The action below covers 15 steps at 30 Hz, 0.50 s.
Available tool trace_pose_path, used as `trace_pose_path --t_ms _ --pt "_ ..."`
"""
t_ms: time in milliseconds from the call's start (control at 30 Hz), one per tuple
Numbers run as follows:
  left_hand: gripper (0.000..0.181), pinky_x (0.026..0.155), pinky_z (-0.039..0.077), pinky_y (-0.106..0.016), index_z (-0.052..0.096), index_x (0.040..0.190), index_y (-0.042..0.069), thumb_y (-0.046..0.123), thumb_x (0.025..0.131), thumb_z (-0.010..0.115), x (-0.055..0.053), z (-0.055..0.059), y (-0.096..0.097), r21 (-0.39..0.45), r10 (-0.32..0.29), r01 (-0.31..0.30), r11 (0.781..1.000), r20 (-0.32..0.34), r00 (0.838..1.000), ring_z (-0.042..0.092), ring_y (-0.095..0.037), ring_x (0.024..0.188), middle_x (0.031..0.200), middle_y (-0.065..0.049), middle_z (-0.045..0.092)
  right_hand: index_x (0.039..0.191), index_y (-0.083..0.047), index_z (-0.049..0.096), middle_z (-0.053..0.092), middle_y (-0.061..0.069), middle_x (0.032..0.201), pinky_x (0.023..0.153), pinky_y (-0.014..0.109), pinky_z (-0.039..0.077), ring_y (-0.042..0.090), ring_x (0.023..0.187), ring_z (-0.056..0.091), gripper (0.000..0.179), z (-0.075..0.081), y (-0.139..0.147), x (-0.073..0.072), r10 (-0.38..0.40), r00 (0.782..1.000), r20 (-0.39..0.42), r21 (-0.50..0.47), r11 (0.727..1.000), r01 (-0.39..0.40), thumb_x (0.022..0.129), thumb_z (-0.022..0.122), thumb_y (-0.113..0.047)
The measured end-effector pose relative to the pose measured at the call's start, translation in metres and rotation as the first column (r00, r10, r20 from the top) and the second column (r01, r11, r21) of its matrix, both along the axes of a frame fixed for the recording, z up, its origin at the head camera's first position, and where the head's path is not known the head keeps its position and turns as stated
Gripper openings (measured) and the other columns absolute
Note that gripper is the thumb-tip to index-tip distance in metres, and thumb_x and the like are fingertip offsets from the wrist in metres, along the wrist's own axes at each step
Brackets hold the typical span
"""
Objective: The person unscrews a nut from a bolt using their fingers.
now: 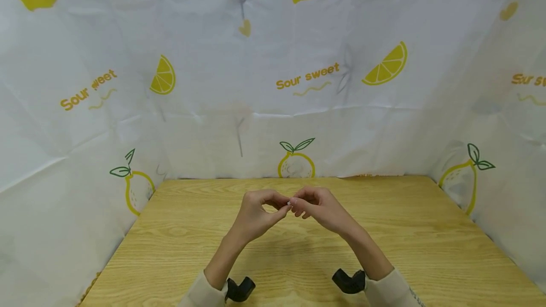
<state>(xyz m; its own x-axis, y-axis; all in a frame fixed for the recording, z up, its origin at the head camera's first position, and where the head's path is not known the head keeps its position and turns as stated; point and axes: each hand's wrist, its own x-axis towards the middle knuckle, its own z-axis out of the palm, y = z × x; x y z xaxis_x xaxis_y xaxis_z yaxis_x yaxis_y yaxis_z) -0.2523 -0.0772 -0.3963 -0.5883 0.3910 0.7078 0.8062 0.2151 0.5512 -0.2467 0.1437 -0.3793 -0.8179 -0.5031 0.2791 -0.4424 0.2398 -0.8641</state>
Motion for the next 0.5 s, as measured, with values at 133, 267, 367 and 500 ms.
trace_pose_path --t_ms 133,267,367,500 --pt "0.007 0.072 0.063 -0.022 0.080 0.095 0.010 0.005 0.092 0.078 0.0011 0.0008 -0.0001 -0.014 0.020 -0.020 1.000 -0.002 1.000 0.075 -0.010 0.077 0.090 -0.004 0.080 0.105 -0.001 0.073 0.072 0.018 0.095 0.076 0.039 0.064 0.029 0.087 0.072 0.027 -0.0022 -0.0006 -0.0020 -0.001 1.000 -0.012 0.022 1.000 0.002 0.108 0.057 -0.023" --pt "0.005 0.072 0.063 -0.023 0.080 0.095 0.011 0.007 0.092 0.078 -0.0002 -0.0007 0.0008 -0.014 0.022 -0.022 1.000 0.006 1.000 0.075 -0.011 0.076 0.089 -0.003 0.080 0.108 -0.001 0.073 0.072 0.021 0.096 0.076 0.037 0.064 0.026 0.087 0.072 0.024 -0.0020 -0.0006 -0.0019 -0.002 1.000 -0.005 0.010 1.000 0.002 0.107 0.060 -0.021" --pt "0.004 0.072 0.063 -0.022 0.080 0.095 0.011 0.009 0.093 0.078 -0.0011 -0.0021 0.0016 -0.014 0.017 -0.017 1.000 0.014 1.000 0.075 -0.011 0.077 0.090 -0.003 0.080 0.109 0.000 0.072 0.071 0.024 0.098 0.077 0.037 0.064 0.019 0.086 0.072 0.022 -0.0017 -0.0004 -0.0010 -0.015 1.000 0.000 0.002 1.000 0.015 0.105 0.062 -0.019" --pt "0.006 0.072 0.063 -0.021 0.080 0.098 0.011 0.011 0.093 0.078 -0.0012 -0.0026 0.0013 -0.019 0.023 -0.023 1.000 0.025 0.999 0.076 -0.012 0.078 0.092 -0.003 0.080 0.109 -0.001 0.073 0.072 0.023 0.100 0.078 0.038 0.064 0.012 0.084 0.070 0.020 -0.0012 -0.0016 -0.0002 -0.052 0.999 -0.014 0.009 0.999 0.053 0.103 0.065 -0.018"
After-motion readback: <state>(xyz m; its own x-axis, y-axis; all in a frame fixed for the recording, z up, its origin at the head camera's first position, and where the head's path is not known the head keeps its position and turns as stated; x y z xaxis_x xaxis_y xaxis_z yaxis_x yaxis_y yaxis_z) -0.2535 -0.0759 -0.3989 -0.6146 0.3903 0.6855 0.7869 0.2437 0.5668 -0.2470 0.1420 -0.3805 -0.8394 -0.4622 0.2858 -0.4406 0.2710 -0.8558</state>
